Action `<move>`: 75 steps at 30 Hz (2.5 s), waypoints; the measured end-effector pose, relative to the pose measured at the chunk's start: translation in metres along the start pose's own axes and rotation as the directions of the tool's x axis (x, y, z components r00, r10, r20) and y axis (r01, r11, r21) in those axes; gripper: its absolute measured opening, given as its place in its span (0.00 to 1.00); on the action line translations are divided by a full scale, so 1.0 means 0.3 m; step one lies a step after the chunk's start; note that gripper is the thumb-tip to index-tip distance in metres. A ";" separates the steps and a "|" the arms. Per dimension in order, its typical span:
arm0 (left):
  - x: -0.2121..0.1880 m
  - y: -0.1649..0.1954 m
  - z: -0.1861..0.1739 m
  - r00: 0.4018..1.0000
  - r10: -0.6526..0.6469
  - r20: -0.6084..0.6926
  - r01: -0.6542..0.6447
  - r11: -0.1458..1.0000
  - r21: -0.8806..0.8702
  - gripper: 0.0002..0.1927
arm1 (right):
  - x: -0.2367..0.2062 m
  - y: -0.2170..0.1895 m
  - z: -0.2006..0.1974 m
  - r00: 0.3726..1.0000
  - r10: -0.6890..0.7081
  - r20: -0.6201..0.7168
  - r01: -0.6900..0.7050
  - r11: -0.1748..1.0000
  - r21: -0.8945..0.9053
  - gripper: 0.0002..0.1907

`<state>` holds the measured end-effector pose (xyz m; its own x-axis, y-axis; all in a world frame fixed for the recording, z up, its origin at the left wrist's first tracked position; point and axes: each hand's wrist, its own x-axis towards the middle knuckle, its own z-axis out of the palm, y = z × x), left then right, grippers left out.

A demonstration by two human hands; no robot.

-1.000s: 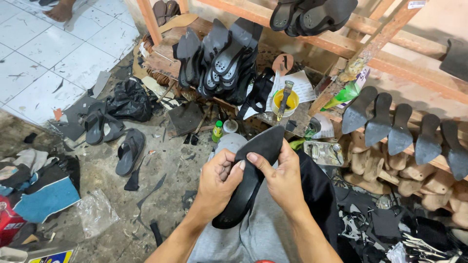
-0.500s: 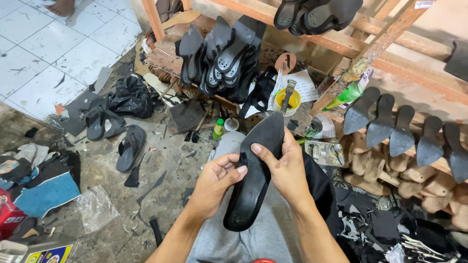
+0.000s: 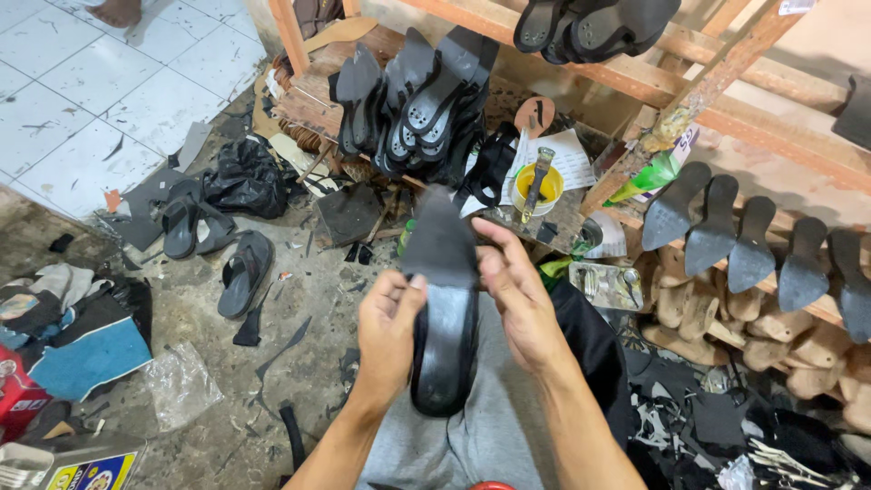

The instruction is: The person assembles black flip-flops by attaching straps to soles. They use scissors to trim excess strap material and place finished slippers on a wooden shelf.

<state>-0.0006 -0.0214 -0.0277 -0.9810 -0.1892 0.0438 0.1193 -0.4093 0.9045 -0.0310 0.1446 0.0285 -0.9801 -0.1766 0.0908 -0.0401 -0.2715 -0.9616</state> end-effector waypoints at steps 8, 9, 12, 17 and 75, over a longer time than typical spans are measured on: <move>0.025 0.055 0.001 0.990 0.092 -0.104 -0.083 0.992 0.092 0.07 | -0.025 0.099 0.024 0.991 -0.027 -0.129 -0.003 0.973 -0.231 0.16; 0.020 0.056 0.010 0.986 0.127 -0.107 -0.114 0.987 0.117 0.07 | -0.023 0.098 0.028 0.991 -0.029 -0.128 -0.014 0.946 -0.323 0.17; 0.007 0.058 0.024 0.971 0.205 -0.121 -0.187 0.972 0.145 0.07 | -0.030 0.083 0.058 0.982 -0.028 -0.185 -0.085 0.815 -0.573 0.16; 0.032 0.037 0.004 0.952 0.229 -0.205 -0.203 0.969 0.140 0.08 | -0.080 0.046 0.115 0.983 -0.148 -0.108 0.036 0.734 -0.678 0.13; -0.080 0.070 0.010 0.997 -0.040 -0.063 0.057 0.953 0.297 0.11 | -0.140 0.128 0.080 0.998 -0.063 0.000 0.055 0.879 -0.474 0.23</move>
<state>0.0250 -0.0227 -0.0085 -0.9734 -0.2282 -0.0191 0.0124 -0.1358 0.9907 0.0133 0.1189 -0.0059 -0.9757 -0.1588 0.1508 -0.1814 0.2003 -0.9628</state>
